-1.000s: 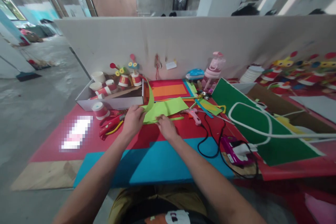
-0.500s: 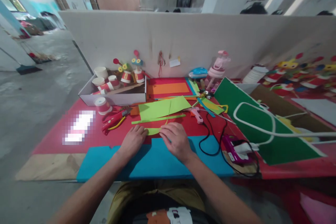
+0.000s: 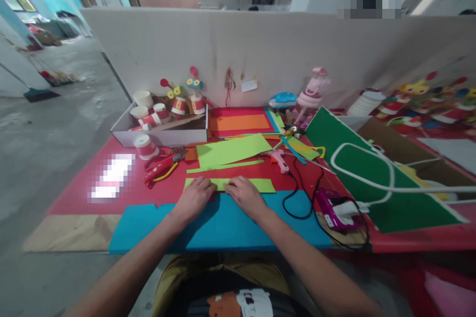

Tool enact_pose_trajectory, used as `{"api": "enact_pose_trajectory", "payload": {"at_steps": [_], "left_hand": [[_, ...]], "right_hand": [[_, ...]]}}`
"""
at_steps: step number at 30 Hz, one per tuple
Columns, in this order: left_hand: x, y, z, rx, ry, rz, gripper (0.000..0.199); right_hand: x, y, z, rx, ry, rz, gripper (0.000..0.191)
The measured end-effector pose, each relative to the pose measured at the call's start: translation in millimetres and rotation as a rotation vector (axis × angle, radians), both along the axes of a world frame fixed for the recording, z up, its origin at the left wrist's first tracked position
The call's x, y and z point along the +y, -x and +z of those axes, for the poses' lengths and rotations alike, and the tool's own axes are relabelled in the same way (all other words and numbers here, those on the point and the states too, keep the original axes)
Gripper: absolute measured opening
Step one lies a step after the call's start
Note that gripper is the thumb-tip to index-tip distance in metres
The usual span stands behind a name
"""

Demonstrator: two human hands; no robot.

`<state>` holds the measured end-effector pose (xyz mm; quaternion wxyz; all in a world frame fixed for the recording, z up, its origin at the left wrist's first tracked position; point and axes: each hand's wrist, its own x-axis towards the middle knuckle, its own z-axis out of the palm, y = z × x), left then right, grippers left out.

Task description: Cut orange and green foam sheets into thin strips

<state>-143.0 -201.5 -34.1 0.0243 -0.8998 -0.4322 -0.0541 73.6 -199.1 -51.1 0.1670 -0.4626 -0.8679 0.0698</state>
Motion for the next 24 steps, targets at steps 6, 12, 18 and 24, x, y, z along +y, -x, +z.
{"api": "enact_pose_trajectory", "payload": {"at_steps": [6,12,18,24], "left_hand": [[14,4,0.7,-0.227,0.110,0.130,0.030],[34,2,19.5,-0.178,0.285,0.257,0.024],[33,-3,28.7,-0.053,0.307,0.235,0.027],[30,-4,26.8,0.032,0.285,0.333,0.026]], "right_hand": [[12,-16,6.4,0.199,0.173,-0.128,0.017],[22,-16,26.2,0.075,0.284,-0.247,0.017],[15,-7,33.9,-0.102,0.240,-0.231,0.017],[23,-11,37.0,-0.041,0.341,-0.219,0.019]]}}
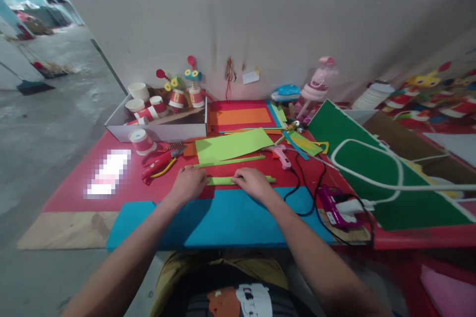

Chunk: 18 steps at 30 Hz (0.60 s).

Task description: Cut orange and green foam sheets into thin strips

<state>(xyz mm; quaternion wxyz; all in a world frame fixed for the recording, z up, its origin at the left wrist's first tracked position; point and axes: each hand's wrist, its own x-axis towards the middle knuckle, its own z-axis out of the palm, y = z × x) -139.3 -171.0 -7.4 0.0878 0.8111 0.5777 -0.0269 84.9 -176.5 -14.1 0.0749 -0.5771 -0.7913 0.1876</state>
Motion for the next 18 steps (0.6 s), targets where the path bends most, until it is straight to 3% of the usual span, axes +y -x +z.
{"api": "enact_pose_trajectory", "payload": {"at_steps": [8,18], "left_hand": [[-0.4,-10.4,2.6,0.102,-0.037,-0.037,0.026],[3.1,-11.0,1.9,0.110,-0.020,-0.047,0.029]], "right_hand": [[2.4,7.8,3.8,-0.122,0.018,-0.043,0.018],[7.0,5.6,0.3,-0.120,0.032,-0.054,0.020]]}}
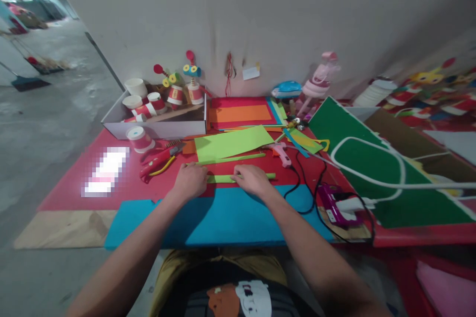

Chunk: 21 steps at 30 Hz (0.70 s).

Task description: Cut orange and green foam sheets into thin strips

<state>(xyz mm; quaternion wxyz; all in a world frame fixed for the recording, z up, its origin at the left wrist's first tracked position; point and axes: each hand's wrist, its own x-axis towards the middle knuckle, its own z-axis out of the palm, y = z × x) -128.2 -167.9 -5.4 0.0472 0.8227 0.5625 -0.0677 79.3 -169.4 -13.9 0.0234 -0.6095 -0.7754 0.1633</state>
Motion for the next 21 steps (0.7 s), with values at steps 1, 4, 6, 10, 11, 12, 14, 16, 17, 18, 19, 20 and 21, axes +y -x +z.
{"api": "enact_pose_trajectory", "payload": {"at_steps": [1,4,6,10,11,12,14,16,17,18,19,20,21], "left_hand": [[0.1,0.0,-0.4,0.002,0.001,0.002,0.029],[0.8,-0.3,-0.9,0.001,0.003,0.004,0.029],[1.5,-0.7,-0.8,0.006,0.004,0.007,0.029],[2.7,-1.1,-0.3,0.022,0.006,0.002,0.029],[2.8,-1.2,-0.2,0.022,0.007,-0.001,0.029],[2.9,-1.3,-0.1,0.021,0.009,-0.003,0.029],[2.8,-1.6,0.3,0.021,0.012,0.001,0.029],[2.3,-1.9,1.0,0.026,0.015,0.008,0.028],[2.0,-2.0,1.3,0.029,0.016,0.010,0.027],[1.8,-2.1,1.6,0.031,0.017,0.010,0.027],[1.6,-2.1,1.7,0.032,0.017,0.007,0.028],[1.6,-2.0,1.8,0.034,0.017,0.005,0.028],[1.7,-2.0,1.7,0.035,0.015,0.003,0.029]], "right_hand": [[-0.1,0.3,-0.1,0.000,0.000,-0.006,0.020],[-0.1,1.3,1.0,-0.007,0.015,-0.020,0.020],[0.5,1.8,2.5,-0.014,0.029,-0.022,0.020],[2.4,2.0,4.6,-0.021,0.056,-0.026,0.021],[2.9,2.0,4.7,-0.021,0.060,-0.026,0.021],[3.3,2.0,4.7,-0.023,0.063,-0.025,0.020],[4.1,2.1,4.6,-0.027,0.064,-0.024,0.020],[4.6,2.6,4.9,-0.034,0.063,-0.023,0.020],[4.8,2.9,5.3,-0.042,0.066,-0.024,0.020],[4.8,3.2,5.9,-0.050,0.072,-0.023,0.020],[4.8,3.5,6.5,-0.059,0.079,-0.021,0.021],[4.8,3.8,7.2,-0.067,0.087,-0.018,0.021],[4.7,4.1,7.8,-0.073,0.092,-0.015,0.022]]}}
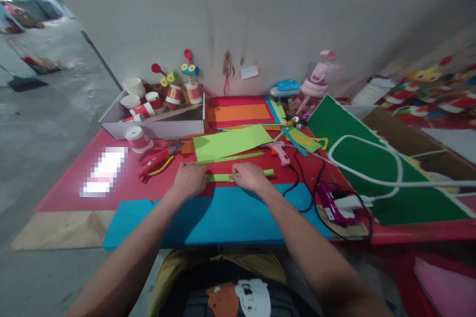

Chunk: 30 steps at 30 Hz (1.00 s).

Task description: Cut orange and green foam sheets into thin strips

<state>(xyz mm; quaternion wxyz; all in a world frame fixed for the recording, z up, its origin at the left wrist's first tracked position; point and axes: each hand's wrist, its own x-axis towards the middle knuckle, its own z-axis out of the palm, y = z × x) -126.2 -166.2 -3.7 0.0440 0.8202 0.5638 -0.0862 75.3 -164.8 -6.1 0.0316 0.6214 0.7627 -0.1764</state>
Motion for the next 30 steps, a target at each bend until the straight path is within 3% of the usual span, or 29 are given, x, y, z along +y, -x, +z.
{"api": "enact_pose_trajectory", "payload": {"at_steps": [16,23,30], "left_hand": [[5,-1,-0.6,0.012,0.032,-0.014,0.035],[4,-2,1.6,0.007,0.039,-0.011,0.034],[5,-2,1.0,0.022,0.043,-0.006,0.032]], "right_hand": [[2,4,1.4,-0.077,-0.015,0.040,0.023],[-10,8,-12.2,-0.012,-0.387,0.166,0.014],[-31,14,-36.3,0.070,-0.445,0.348,0.023]]}}
